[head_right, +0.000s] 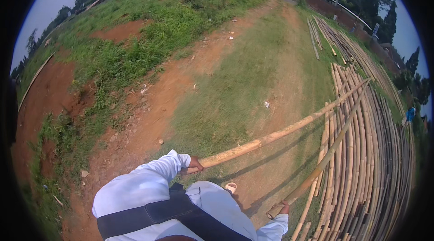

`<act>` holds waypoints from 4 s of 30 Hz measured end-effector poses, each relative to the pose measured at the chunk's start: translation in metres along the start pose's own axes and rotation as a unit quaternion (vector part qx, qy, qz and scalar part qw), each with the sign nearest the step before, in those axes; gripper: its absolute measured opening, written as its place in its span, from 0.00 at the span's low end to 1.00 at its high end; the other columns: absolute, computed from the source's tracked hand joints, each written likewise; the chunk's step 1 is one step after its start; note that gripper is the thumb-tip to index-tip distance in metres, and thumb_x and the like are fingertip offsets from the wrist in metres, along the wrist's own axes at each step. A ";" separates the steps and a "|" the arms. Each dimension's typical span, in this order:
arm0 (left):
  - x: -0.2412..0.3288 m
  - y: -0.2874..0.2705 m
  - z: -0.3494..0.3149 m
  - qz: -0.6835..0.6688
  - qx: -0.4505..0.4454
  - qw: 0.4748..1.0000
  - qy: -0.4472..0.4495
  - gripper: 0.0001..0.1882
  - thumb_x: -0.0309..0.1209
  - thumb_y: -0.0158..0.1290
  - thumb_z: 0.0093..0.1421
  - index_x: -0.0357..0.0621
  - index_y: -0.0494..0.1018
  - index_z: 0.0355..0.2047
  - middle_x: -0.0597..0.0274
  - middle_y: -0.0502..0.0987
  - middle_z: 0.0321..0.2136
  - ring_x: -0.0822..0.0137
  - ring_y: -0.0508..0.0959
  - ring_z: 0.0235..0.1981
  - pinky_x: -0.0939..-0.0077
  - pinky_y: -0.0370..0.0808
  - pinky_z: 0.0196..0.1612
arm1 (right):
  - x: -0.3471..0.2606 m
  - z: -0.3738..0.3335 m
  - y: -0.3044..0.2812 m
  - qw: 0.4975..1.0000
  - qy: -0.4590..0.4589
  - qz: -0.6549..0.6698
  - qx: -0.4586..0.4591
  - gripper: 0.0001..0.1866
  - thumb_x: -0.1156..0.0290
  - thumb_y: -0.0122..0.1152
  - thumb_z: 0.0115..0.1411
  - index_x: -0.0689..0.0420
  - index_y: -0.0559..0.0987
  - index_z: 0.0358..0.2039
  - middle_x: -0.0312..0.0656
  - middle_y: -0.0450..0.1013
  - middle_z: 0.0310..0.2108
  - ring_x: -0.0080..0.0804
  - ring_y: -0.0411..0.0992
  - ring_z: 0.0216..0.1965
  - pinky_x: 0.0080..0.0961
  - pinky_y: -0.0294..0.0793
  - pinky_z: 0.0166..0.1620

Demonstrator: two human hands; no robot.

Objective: The person repeatedly picks up long bamboo poles from a pile, carries them a short distance, and places them onto a growing stack. The person handles the poles one at a time, walking back and forth between the source pile and the stack.

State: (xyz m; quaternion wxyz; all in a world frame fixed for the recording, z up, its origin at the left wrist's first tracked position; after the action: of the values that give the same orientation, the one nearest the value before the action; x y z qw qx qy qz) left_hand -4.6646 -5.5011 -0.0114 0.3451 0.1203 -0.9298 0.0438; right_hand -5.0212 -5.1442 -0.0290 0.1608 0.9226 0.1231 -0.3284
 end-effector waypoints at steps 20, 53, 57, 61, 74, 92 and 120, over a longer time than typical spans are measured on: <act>-0.203 -0.022 -0.195 -0.034 0.036 0.999 -0.017 0.10 0.28 0.57 0.39 0.37 0.73 0.23 0.60 0.72 0.14 0.69 0.72 0.14 0.76 0.68 0.17 | 0.210 -0.240 0.025 0.998 -0.005 0.055 -0.001 0.13 0.60 0.54 0.43 0.54 0.64 0.22 0.42 0.63 0.13 0.40 0.65 0.13 0.34 0.68 0.18; -0.548 0.126 -0.538 -0.105 -0.041 0.991 -0.069 0.11 0.30 0.57 0.40 0.38 0.70 0.24 0.59 0.71 0.15 0.66 0.72 0.15 0.73 0.69 0.17 | 0.588 -0.494 -0.121 0.996 0.025 -0.014 0.089 0.13 0.64 0.56 0.40 0.60 0.68 0.22 0.48 0.66 0.14 0.43 0.66 0.12 0.35 0.67 0.18; -0.600 0.135 -0.569 -0.115 -0.034 0.991 -0.055 0.10 0.30 0.56 0.40 0.39 0.71 0.23 0.59 0.70 0.14 0.67 0.71 0.14 0.73 0.68 0.16 | 0.625 -0.520 -0.134 0.988 -0.030 -0.047 0.142 0.13 0.67 0.57 0.39 0.60 0.67 0.23 0.48 0.64 0.13 0.44 0.65 0.12 0.37 0.66 0.16; -0.650 0.158 -0.614 -0.166 -0.036 0.983 -0.075 0.10 0.28 0.57 0.38 0.39 0.71 0.22 0.60 0.68 0.12 0.68 0.69 0.12 0.74 0.66 0.14 | 0.656 -0.569 -0.123 0.989 -0.002 -0.044 0.142 0.14 0.67 0.56 0.39 0.59 0.66 0.25 0.47 0.65 0.14 0.44 0.66 0.14 0.37 0.68 0.19; -0.797 0.223 -0.743 -0.163 -0.046 0.979 -0.115 0.12 0.30 0.58 0.39 0.38 0.70 0.25 0.60 0.70 0.14 0.68 0.71 0.15 0.75 0.68 0.17 | 0.791 -0.699 -0.138 0.995 0.025 -0.033 0.091 0.14 0.68 0.58 0.37 0.64 0.70 0.23 0.47 0.67 0.16 0.43 0.68 0.15 0.35 0.70 0.20; -0.911 0.350 -0.857 -0.130 -0.066 0.986 -0.078 0.13 0.35 0.55 0.41 0.39 0.70 0.24 0.58 0.71 0.17 0.65 0.72 0.16 0.70 0.70 0.19 | 0.930 -0.921 -0.291 0.965 -0.071 -0.118 0.223 0.16 0.76 0.61 0.30 0.71 0.70 0.22 0.50 0.68 0.19 0.41 0.68 0.17 0.37 0.69 0.19; -1.135 0.615 -1.074 -0.181 -0.067 0.976 -0.104 0.09 0.33 0.53 0.45 0.42 0.68 0.24 0.62 0.70 0.15 0.69 0.71 0.16 0.74 0.68 0.20 | 1.076 -1.072 -0.482 0.948 -0.054 -0.152 0.275 0.27 0.71 0.64 0.27 0.75 0.68 0.29 0.53 0.70 0.26 0.42 0.68 0.27 0.32 0.67 0.33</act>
State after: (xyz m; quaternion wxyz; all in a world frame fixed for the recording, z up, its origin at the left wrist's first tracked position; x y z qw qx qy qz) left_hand -3.3108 -4.5100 0.0635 0.2557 0.2670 -0.9243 -0.0951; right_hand -3.7625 -4.1665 -0.0423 -0.1443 0.8822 0.1579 -0.4195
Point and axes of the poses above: each hand's wrist, its own z-axis towards the middle knuckle, its own y-axis out of the palm, x = y × z, the point moved 10 cm from there along z, towards the middle knuckle
